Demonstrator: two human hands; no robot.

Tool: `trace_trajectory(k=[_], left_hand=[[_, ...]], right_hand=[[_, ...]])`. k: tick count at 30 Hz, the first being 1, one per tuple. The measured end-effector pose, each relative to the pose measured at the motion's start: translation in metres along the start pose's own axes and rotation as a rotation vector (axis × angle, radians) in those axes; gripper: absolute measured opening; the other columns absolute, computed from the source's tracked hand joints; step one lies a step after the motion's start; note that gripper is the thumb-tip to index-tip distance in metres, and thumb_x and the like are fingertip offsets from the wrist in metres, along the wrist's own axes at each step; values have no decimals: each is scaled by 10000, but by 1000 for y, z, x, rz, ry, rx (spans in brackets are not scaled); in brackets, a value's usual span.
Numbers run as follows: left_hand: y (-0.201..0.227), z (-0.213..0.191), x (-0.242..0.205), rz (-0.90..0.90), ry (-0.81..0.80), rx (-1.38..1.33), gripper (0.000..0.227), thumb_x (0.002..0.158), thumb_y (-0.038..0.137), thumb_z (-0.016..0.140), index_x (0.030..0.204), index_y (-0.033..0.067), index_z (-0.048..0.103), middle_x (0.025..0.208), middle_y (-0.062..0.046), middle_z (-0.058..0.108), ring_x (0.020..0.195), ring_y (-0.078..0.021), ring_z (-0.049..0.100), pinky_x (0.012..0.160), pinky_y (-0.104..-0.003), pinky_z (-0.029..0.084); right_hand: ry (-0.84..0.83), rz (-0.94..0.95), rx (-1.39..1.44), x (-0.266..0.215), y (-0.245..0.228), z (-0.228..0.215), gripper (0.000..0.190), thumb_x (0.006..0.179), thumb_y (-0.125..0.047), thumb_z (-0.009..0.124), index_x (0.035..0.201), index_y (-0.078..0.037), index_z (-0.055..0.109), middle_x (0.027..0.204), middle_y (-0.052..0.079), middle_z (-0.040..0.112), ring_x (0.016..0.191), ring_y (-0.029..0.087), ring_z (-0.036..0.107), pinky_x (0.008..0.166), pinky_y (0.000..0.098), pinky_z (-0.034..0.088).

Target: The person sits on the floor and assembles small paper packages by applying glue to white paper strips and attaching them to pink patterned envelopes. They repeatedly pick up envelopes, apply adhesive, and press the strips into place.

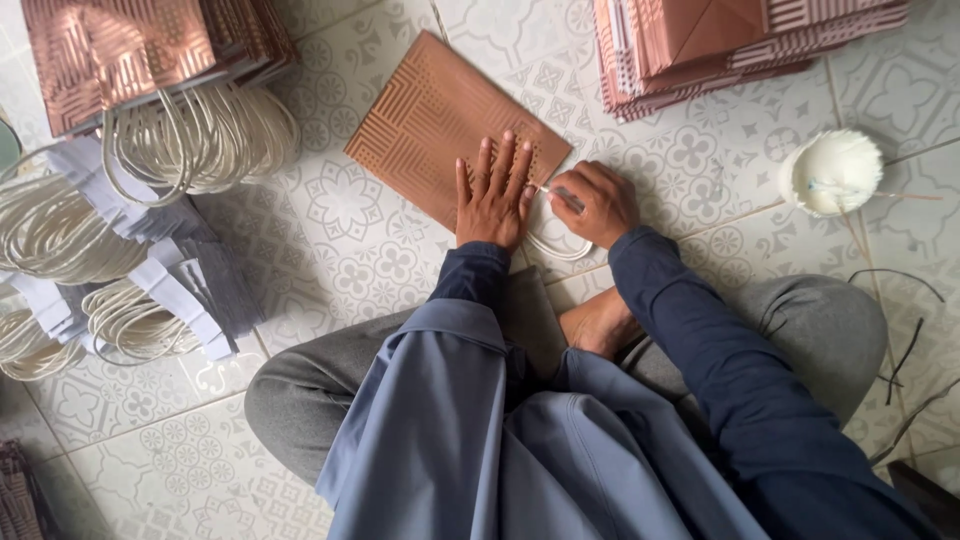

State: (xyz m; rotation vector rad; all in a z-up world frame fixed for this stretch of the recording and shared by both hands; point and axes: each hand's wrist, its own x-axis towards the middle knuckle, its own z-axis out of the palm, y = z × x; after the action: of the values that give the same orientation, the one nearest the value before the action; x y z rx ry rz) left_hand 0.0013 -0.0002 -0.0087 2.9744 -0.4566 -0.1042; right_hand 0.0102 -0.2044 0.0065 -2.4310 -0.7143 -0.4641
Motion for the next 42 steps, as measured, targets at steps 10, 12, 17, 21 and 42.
trace_trajectory(k=[10, 12, 17, 21, 42], left_hand=[[-24, 31, 12, -24, 86, -348, 513, 1111, 536, 293, 1599, 386, 336, 1661, 94, 299, 1565, -198, 197, 1274, -527, 100], [-24, 27, 35, -55, 131, -368, 458, 1087, 529, 402, 1519, 405, 493, 1566, 110, 466, 1503, -185, 357, 1240, -511, 213], [15, 6, 85, 243, 255, -132, 610, 992, 215, 738, 1551, 229, 494, 1685, -69, 231, 1574, -351, 149, 1261, -680, 28], [35, -21, 86, 197, -129, 127, 574, 1220, 454, 376, 1682, 319, 63, 1751, -16, 42, 1615, -279, 43, 1271, -608, 29], [34, -36, 84, 176, -52, 144, 552, 1191, 416, 399, 1672, 333, 141, 1732, 16, 132, 1596, -270, 127, 1288, -578, 152]], right_hand=[[49, 7, 34, -1, -3, -4, 161, 844, -161, 790, 944, -191, 668, 751, -15, 554, 682, 224, 654, 606, 366, 580], [47, 15, 34, 3, -2, -4, 171, 833, -161, 793, 945, -189, 667, 740, -8, 545, 688, 233, 663, 612, 377, 585], [56, 70, 98, 10, -22, -21, 131, 839, -33, 739, 841, -127, 648, 801, 32, 619, 743, 245, 632, 613, 396, 495], [17, 141, 100, 0, -11, -11, 228, 756, -62, 744, 891, -117, 569, 745, 5, 583, 693, 228, 596, 611, 386, 467], [-36, 414, 298, 3, -14, -13, 121, 895, -90, 582, 997, -65, 523, 754, 41, 596, 597, 213, 511, 617, 374, 443]])
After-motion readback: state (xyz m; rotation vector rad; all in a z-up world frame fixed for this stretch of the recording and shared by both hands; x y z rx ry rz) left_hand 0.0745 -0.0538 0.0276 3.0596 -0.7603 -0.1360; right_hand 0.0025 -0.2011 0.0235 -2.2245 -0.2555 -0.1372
